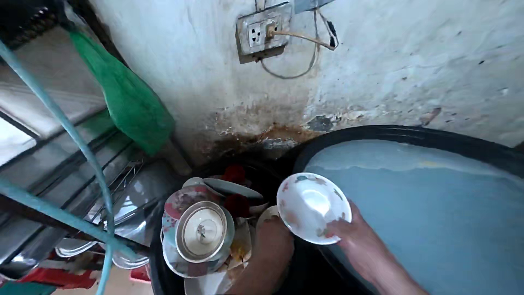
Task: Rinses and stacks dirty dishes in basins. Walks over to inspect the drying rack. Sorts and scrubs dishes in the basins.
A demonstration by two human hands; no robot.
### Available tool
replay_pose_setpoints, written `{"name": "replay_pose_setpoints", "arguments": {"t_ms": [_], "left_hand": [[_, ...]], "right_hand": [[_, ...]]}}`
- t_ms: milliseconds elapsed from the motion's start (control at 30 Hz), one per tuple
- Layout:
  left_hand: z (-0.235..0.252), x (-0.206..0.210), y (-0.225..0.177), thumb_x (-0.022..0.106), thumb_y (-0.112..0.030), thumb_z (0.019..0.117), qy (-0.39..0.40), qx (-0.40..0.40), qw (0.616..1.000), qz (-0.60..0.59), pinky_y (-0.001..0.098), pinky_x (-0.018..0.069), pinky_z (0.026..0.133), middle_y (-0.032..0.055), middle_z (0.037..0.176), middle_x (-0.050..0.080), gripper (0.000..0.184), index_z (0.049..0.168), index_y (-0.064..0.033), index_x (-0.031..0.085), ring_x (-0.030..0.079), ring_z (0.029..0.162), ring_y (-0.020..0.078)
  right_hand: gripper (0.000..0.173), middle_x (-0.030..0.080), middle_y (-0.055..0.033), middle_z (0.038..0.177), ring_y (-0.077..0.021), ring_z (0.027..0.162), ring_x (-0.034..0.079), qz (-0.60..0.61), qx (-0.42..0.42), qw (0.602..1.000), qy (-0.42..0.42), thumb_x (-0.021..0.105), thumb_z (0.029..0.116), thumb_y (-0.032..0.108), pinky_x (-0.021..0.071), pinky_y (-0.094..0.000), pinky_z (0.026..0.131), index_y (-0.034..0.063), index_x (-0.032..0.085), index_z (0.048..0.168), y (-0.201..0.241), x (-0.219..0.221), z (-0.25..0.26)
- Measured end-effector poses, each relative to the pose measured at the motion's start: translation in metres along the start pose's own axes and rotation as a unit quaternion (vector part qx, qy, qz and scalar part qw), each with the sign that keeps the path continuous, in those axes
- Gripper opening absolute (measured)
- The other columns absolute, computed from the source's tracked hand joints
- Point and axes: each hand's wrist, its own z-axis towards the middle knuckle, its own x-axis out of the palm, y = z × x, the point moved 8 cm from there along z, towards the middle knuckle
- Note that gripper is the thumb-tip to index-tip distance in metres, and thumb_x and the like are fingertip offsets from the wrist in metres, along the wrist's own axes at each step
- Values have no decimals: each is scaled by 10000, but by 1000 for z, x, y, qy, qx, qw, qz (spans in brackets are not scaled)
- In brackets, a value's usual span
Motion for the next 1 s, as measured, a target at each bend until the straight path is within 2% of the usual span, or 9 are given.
{"name": "replay_pose_setpoints", "arguments": {"t_ms": [100, 300, 433, 567, 633, 700, 800, 900, 1000], "left_hand": [[6, -23, 15, 565, -285, 1042, -12, -1, 993, -120, 566, 493, 1039, 225, 1308, 646, 410, 1339, -7, 617, 625, 1228, 375], [-13, -81, 66, 616, -159, 1017, -41, -19, 924, -379, 448, 550, 932, 180, 1181, 678, 284, 1256, -14, 663, 669, 1056, 256], [-82, -131, 86, 569, -198, 1043, -178, 24, 968, -173, 455, 505, 1037, 126, 1223, 707, 291, 1259, -74, 718, 662, 1158, 235], [-123, -111, 129, 615, -85, 958, -338, 90, 936, 36, 567, 542, 943, 168, 1037, 749, 228, 1104, -51, 787, 700, 1048, 365], [-122, -87, 149, 645, -58, 909, -335, 98, 933, 88, 606, 541, 911, 167, 1011, 759, 228, 1077, -60, 800, 706, 1035, 395], [-114, -72, 158, 632, -192, 981, -297, 88, 946, 94, 627, 521, 939, 171, 1066, 759, 241, 1093, -55, 796, 696, 1084, 406], [-93, -85, 134, 577, -362, 1028, -266, 84, 957, 78, 591, 494, 1035, 160, 1190, 731, 385, 1163, -58, 771, 658, 1193, 375], [-39, -102, 97, 447, -328, 1089, -150, 32, 977, 150, 512, 433, 1123, 158, 1325, 663, 412, 1266, -50, 695, 586, 1304, 327], [7, -95, 67, 473, -207, 1075, -42, -34, 976, 211, 593, 407, 1112, 241, 1354, 608, 367, 1312, 31, 622, 544, 1317, 418]], "right_hand": [[789, 475, -201, 1519, -254, 1309, 567, -139, -145, 979, 27, 516, 852, -86, 506, -448, 1045, 93, 318, 1595, 35, 32, 4], [750, 536, -151, 1476, -210, 1228, 622, -96, -191, 977, 3, 519, 881, -83, 547, -438, 981, 131, 357, 1582, 38, 43, 13], [753, 500, -204, 1503, -278, 1274, 594, -171, -224, 958, -55, 521, 866, -64, 522, -500, 1005, 87, 346, 1582, 17, -26, 21], [763, 355, -343, 1558, -508, 1422, 392, -331, -250, 907, -67, 495, 844, -126, 370, -638, 1131, -13, 310, 1575, -5, -109, 14], [723, 308, -385, 1564, -552, 1447, 329, -393, -239, 886, -62, 477, 855, -159, 315, -640, 1172, -77, 307, 1553, -12, -134, 7], [690, 311, -397, 1558, -572, 1447, 318, -431, -231, 870, -60, 473, 862, -175, 305, -635, 1184, -107, 325, 1532, -17, -146, 0], [723, 284, -394, 1572, -517, 1462, 334, -358, -179, 913, -72, 460, 857, -162, 314, -576, 1199, -110, 273, 1553, -36, -159, 1], [894, 393, -253, 1536, -246, 1297, 531, -162, 11, 974, -156, 498, 816, -159, 497, -403, 1026, 33, 154, 1619, -72, -180, 4], [827, 517, -127, 1125, -169, 821, 649, -40, 149, 971, -182, 509, 796, -138, 591, -403, 625, 69, 183, 1527, -91, -187, 2]]}}
